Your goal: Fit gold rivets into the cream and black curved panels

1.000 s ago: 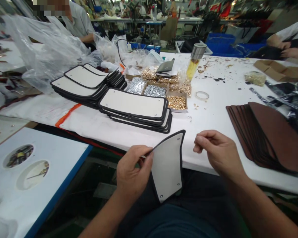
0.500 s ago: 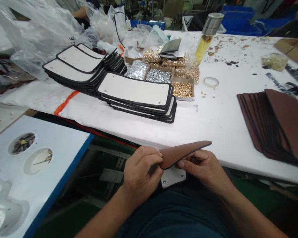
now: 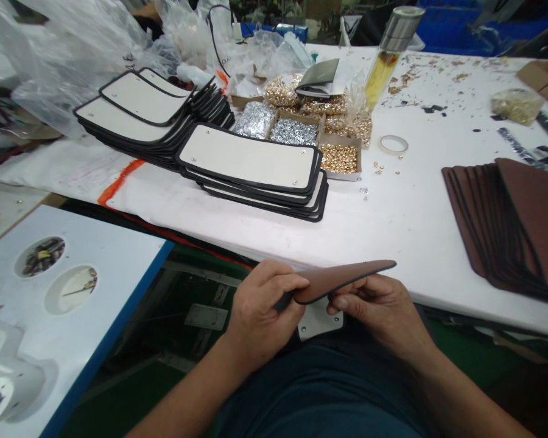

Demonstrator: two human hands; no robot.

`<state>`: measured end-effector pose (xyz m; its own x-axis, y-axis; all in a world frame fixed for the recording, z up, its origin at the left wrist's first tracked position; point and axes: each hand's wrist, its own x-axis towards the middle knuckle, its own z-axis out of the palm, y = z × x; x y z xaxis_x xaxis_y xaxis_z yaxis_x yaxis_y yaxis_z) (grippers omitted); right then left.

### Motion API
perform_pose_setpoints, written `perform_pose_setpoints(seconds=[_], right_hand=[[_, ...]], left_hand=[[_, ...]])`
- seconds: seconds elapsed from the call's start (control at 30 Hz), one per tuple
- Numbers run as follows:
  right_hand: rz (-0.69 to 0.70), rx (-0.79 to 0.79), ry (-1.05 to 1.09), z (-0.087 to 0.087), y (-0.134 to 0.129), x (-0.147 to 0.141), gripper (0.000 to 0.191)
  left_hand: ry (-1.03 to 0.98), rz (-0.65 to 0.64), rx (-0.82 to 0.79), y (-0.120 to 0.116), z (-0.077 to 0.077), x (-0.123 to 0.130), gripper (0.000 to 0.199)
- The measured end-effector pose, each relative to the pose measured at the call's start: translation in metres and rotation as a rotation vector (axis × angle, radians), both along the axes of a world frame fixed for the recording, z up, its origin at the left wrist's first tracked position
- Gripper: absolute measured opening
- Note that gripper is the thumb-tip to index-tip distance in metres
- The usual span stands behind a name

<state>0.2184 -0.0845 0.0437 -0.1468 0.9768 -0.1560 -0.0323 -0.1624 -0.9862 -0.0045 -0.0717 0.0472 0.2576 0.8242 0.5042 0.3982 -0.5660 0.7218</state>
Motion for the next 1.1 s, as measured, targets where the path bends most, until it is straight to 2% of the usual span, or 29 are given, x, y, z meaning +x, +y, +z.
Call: perform_pose_setpoints(seconds=[0.27, 0.33, 0.43, 0.53, 0.7, 0.83, 1.1], right_hand=[[0.032, 0.117, -0.019, 0.005, 0.006, -0.005, 0.007], [0.021, 0.194, -0.018, 0.006, 0.010, -0.008, 0.003], [-0.006, 0.302, -0.006, 0.007, 0.013, -0.014, 0.006], [-0.010, 0.370, -0.008, 0.007, 0.011, -0.020, 0.010], [-0.078, 0.426, -0.080, 0.005, 0.004, -0.032, 0.014], [-0.125, 0.413, -0.087, 0.005, 0.003, -0.037, 0.016], [-0.157, 0.369, -0.118, 0.007, 0.001, -0.040, 0.013]], left_hand=[[-0.349, -0.104, -0.470, 0.000, 0.009, 0.000, 0.008], [-0.433, -0.129, -0.593, 0.002, 0.010, 0.000, 0.009], [-0.604, -0.179, -0.780, 0.002, 0.009, 0.001, 0.014], [-0.777, -0.211, -0.897, 0.000, 0.007, 0.004, 0.016], [-0.931, -0.163, -0.954, -0.004, 0.014, 0.014, 0.017], [-1.006, -0.162, -0.973, -0.003, 0.020, 0.021, 0.016], [-0.995, -0.142, -0.937, -0.006, 0.017, 0.025, 0.014]])
